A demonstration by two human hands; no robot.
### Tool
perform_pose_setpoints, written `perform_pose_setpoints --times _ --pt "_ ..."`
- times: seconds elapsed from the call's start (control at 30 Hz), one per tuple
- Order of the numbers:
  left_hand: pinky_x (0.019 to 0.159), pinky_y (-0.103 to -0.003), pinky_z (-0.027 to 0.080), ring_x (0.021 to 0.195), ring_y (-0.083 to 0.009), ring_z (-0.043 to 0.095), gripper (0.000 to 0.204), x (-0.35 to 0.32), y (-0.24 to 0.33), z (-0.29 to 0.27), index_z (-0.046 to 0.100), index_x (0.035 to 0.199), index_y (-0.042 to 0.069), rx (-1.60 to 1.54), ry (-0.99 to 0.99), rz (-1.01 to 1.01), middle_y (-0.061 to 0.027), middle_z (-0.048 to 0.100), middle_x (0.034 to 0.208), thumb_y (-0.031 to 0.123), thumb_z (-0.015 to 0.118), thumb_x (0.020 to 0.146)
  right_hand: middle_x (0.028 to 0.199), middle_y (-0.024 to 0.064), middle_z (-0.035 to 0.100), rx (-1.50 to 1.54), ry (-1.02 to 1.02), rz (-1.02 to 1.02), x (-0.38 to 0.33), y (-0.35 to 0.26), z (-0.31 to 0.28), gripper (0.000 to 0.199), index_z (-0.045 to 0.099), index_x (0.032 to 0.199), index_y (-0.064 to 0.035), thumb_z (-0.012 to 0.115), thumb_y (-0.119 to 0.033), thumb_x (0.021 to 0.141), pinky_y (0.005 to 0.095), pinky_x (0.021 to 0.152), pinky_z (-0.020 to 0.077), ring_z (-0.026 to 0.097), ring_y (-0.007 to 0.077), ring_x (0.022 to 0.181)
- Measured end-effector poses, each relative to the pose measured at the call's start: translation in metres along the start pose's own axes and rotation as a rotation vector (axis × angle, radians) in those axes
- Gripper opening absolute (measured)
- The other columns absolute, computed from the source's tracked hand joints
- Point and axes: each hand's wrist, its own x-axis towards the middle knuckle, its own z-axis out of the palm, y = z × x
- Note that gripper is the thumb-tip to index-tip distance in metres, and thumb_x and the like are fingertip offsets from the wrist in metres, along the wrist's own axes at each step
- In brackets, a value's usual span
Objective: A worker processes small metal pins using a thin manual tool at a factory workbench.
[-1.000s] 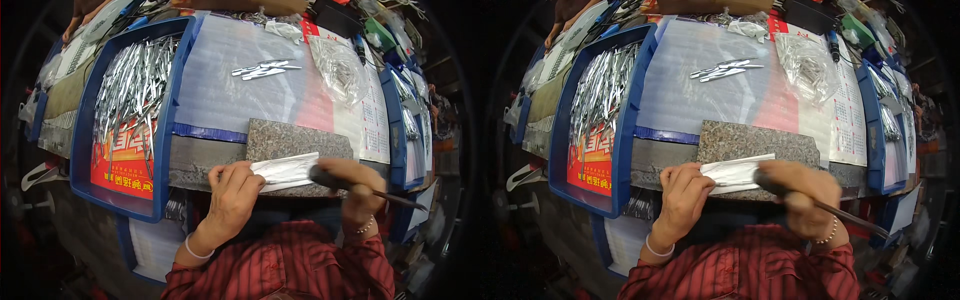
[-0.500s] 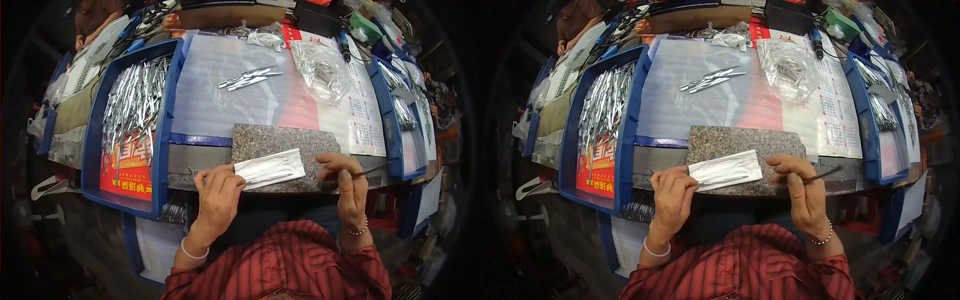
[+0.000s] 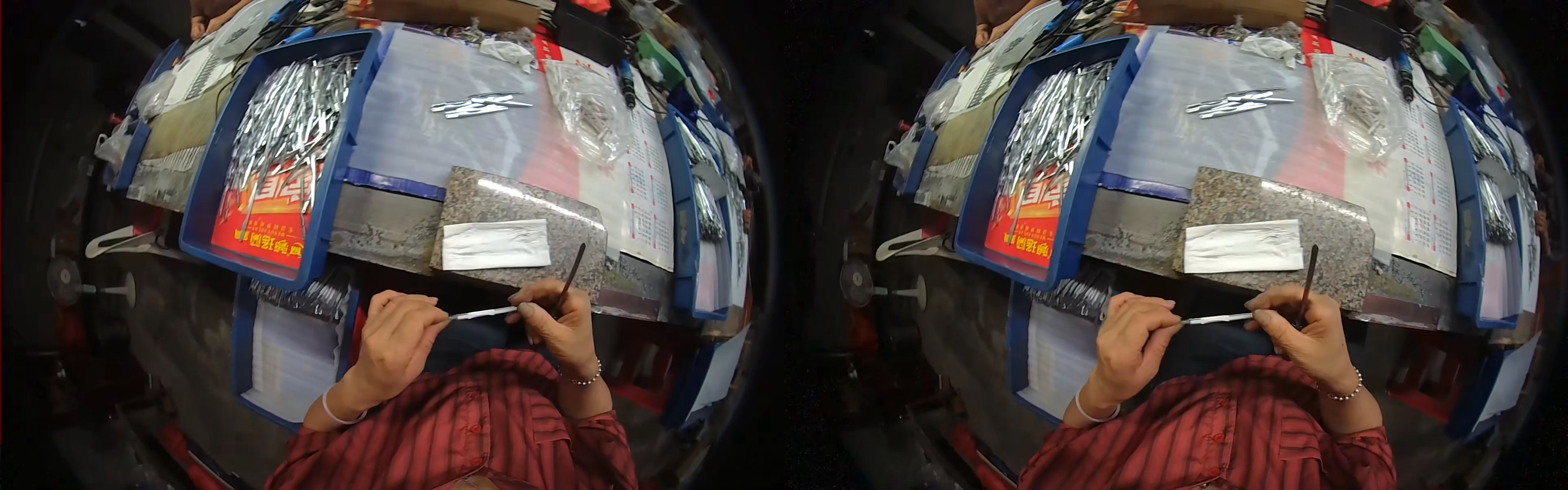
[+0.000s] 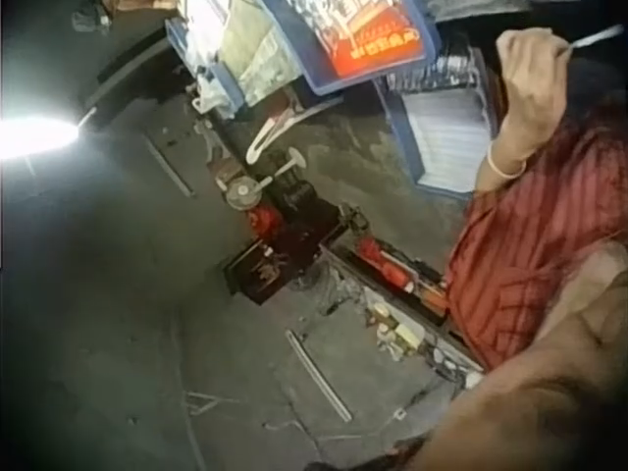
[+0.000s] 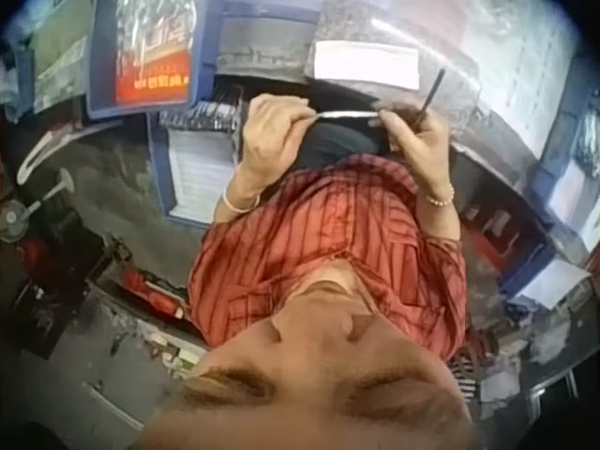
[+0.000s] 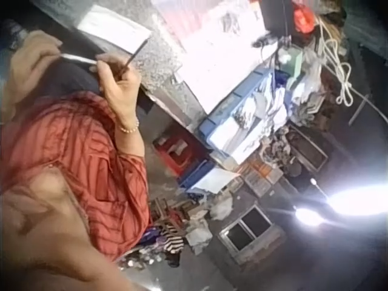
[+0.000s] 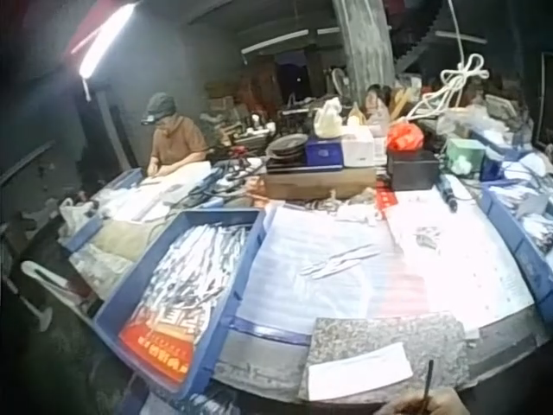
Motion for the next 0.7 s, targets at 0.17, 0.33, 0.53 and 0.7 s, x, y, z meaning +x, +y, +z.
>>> perform_pose_setpoints --times 0.17,0.33,0.53,0.7 --pt "0.078 -0.037 0.047 0.083 -0.0267 0.068 0.019 -0.009 0.004 -0.003 0.063 0.087 0.003 -0.001 0.016 -0.021 -0.0106 0.066 0.084 -0.004 0.073 0.073 0.078 0.0079 0.069 -0.056 0.001 0.011 -0.001 0.004 0.005 0.011 0.066 0.1 0.0036 0.065 -0.004 0.091 0.0181 0.046 0.0388 0.056 0.0039 0.055" --pt "0.077 -0.037 0.048 0.082 -0.0267 0.068 0.017 -0.012 0.001 -0.005 0.063 0.086 0.002 -0.05 0.017 -0.064 -0.0112 0.066 0.082 -0.005 0.073 0.074 0.078 0.0086 0.069 -0.079 0.001 0.051 0.001 0.004 0.009 0.012 0.066 0.1 0.0039 0.064 -0.005 0.092 0.0178 0.045 0.0383 0.054 0.0031 0.053" --pt "0.077 -0.035 0.048 0.082 -0.0263 0.068 0.016 -0.019 -0.002 -0.009 0.064 0.085 0.002 -0.142 0.001 -0.133 -0.0114 0.067 0.082 -0.005 0.073 0.074 0.08 0.0078 0.07 -0.141 0.004 0.088 0.0 0.001 0.014 0.014 0.067 0.102 0.0028 0.065 -0.006 0.091 0.019 0.05 0.0439 0.058 0.0054 0.057" --pt "0.074 -0.036 0.046 0.079 -0.0266 0.065 0.016 -0.023 -0.007 -0.014 0.064 0.091 0.003 -0.238 -0.025 -0.193 -0.0096 0.066 0.085 -0.002 0.07 0.078 0.085 0.0098 0.07 -0.249 -0.079 -0.137 0.002 0.01 0.014 0.014 0.067 0.101 0.0052 0.063 -0.002 0.09 0.0251 0.07 0.0534 0.069 0.015 0.078"
